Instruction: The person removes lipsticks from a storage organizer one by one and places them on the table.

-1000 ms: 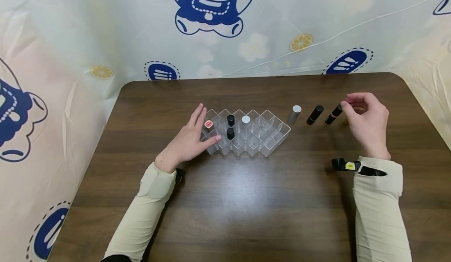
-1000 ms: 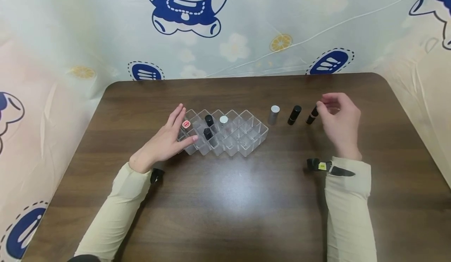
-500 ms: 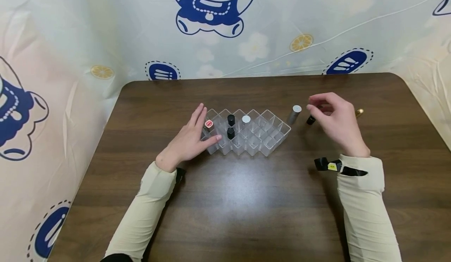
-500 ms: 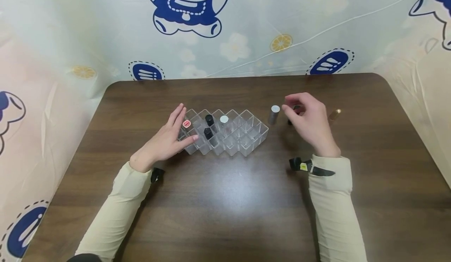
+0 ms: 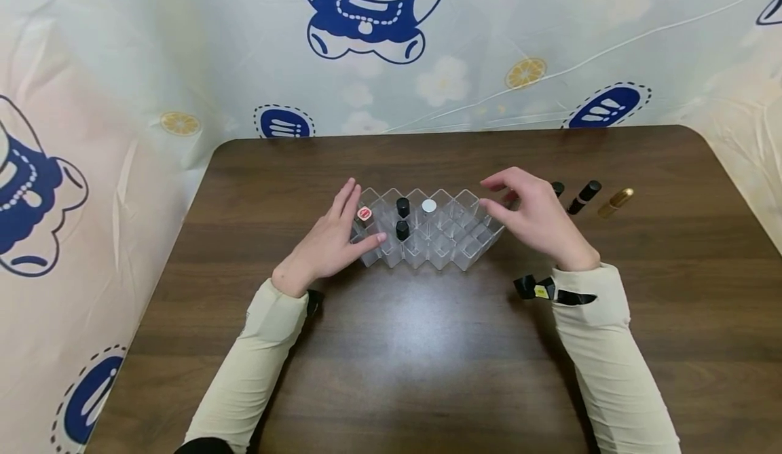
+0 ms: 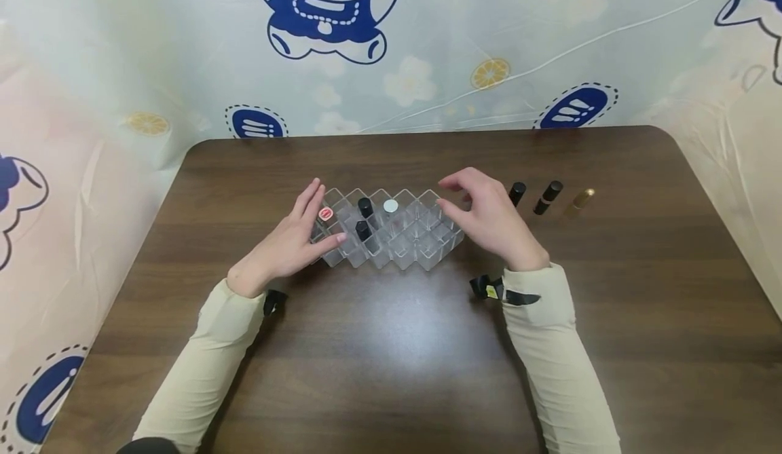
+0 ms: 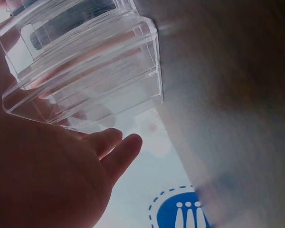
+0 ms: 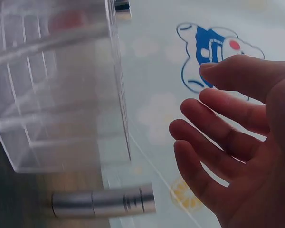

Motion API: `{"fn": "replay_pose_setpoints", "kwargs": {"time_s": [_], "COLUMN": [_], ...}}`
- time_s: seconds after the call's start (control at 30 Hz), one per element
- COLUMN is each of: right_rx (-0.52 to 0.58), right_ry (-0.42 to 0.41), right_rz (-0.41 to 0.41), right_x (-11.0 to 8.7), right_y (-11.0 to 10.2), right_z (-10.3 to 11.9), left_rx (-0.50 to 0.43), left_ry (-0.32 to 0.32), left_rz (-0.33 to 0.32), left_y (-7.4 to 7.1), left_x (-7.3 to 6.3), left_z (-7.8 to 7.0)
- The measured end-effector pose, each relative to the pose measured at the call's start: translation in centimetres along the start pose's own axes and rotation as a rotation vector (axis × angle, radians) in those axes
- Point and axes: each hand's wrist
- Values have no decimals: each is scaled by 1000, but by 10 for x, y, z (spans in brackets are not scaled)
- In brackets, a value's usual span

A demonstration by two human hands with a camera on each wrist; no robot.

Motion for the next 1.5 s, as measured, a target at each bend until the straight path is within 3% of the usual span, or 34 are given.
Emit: {"fn": "replay_pose_setpoints", "kwargs": {"time_s": [0.27,0.6,0.87,1.5], "right_rx": [5,-3,-108,-193], "right_ry": [-59,-37,-44,-31], "right_rz": [70,145,158,135], "right_x": [4,10,12,19], "right_y": [16,31,40,54], "right_z": [10,23,32,40], "left_rx": [-3,1,7,4], "left_ry": [3,11,15,9], "left_rz": [5,3,0,1], "left_y": [1,0,-1,0], "left_x": [1,1,1,-1], "left_z": [1,0,-1,0]}}
Point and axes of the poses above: each hand's wrist, its own x-axis towards the middle knuckle, its own y-axis out of the palm, z = x × y, and after that the axes turned 12 degrees about y, right-handed
